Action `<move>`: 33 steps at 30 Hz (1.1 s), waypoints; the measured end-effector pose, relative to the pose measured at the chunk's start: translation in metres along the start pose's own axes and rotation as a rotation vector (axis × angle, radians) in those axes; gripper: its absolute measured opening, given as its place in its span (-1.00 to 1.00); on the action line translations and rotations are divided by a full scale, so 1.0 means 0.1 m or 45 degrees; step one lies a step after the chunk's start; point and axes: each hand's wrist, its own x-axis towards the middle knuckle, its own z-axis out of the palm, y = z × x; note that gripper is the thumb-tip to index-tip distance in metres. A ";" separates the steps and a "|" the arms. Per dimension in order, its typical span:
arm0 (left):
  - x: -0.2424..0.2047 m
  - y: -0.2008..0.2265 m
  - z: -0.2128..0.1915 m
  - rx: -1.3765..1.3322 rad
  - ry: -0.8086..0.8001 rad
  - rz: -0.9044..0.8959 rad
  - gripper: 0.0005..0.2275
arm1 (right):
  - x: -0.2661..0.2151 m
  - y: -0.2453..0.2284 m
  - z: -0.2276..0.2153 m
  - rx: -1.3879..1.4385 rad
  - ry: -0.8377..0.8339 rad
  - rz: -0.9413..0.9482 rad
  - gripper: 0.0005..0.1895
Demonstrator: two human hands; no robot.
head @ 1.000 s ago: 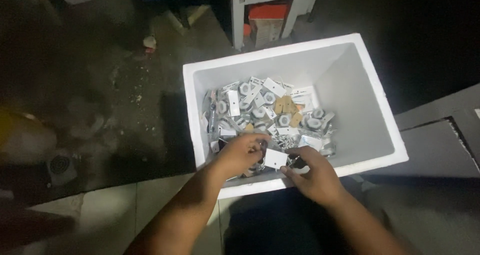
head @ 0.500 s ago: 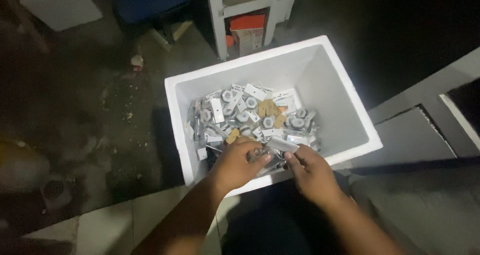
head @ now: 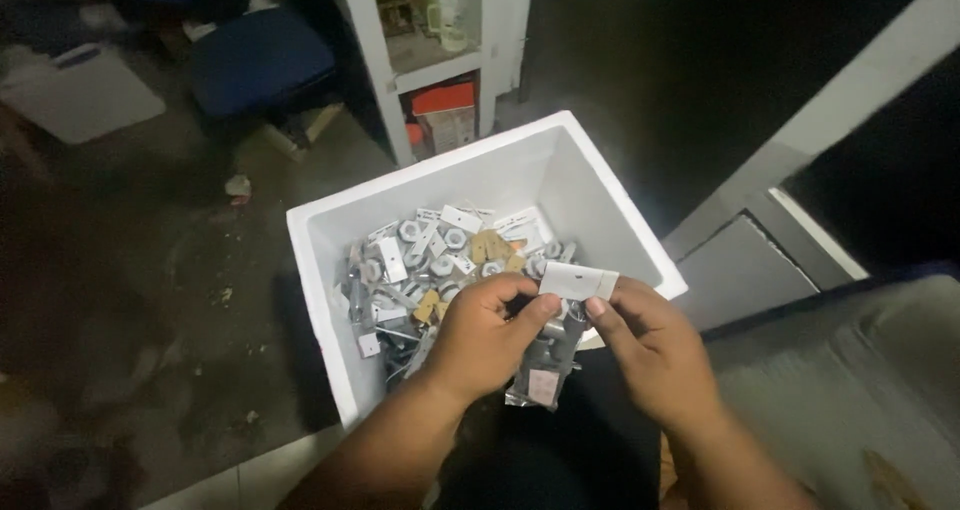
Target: The person sits on the floor and sorts through a white container filled with small hardware items. They pick up packaged items, such as hooks and fasteners, and hang them on a black wire grid rack nearby.
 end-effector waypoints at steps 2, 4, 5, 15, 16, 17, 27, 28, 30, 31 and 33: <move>-0.02 0.07 0.09 -0.058 -0.008 -0.020 -0.87 | -0.05 -0.08 -0.10 0.033 0.038 -0.021 -0.66; -0.05 0.19 0.17 -0.119 -0.006 -0.037 -0.87 | -0.10 -0.13 -0.19 0.062 0.070 -0.052 -0.67; -0.08 0.27 0.21 -0.234 -0.048 -0.162 -0.85 | -0.12 -0.14 -0.24 0.070 0.094 0.060 -0.70; -0.35 0.69 0.43 -0.306 -0.369 -0.262 -0.61 | -0.40 -0.51 -0.62 0.451 0.402 0.493 -0.73; -0.36 0.69 0.47 -0.305 -0.376 -0.259 -0.61 | -0.43 -0.48 -0.66 0.451 0.410 0.493 -0.73; -0.36 0.69 0.51 -0.321 -0.393 -0.197 -0.65 | -0.46 -0.44 -0.69 0.441 0.414 0.434 -0.70; -0.49 1.07 0.94 -0.165 -0.614 -0.297 -0.52 | -0.74 -0.39 -1.20 0.260 0.663 0.486 -0.63; -0.48 1.03 1.01 -0.164 -0.636 -0.291 -0.52 | -0.77 -0.37 -1.27 0.257 0.685 0.491 -0.63; -0.46 0.95 1.15 -0.167 -0.680 -0.204 -0.59 | -0.83 -0.31 -1.37 0.123 0.651 0.503 -0.64; -0.46 0.96 1.20 -0.166 -0.697 -0.199 -0.59 | -0.85 -0.31 -1.42 0.121 0.667 0.508 -0.64; -0.49 0.98 1.27 0.179 -0.682 -0.063 -0.55 | -0.92 -0.33 -1.51 0.056 0.614 0.562 -0.62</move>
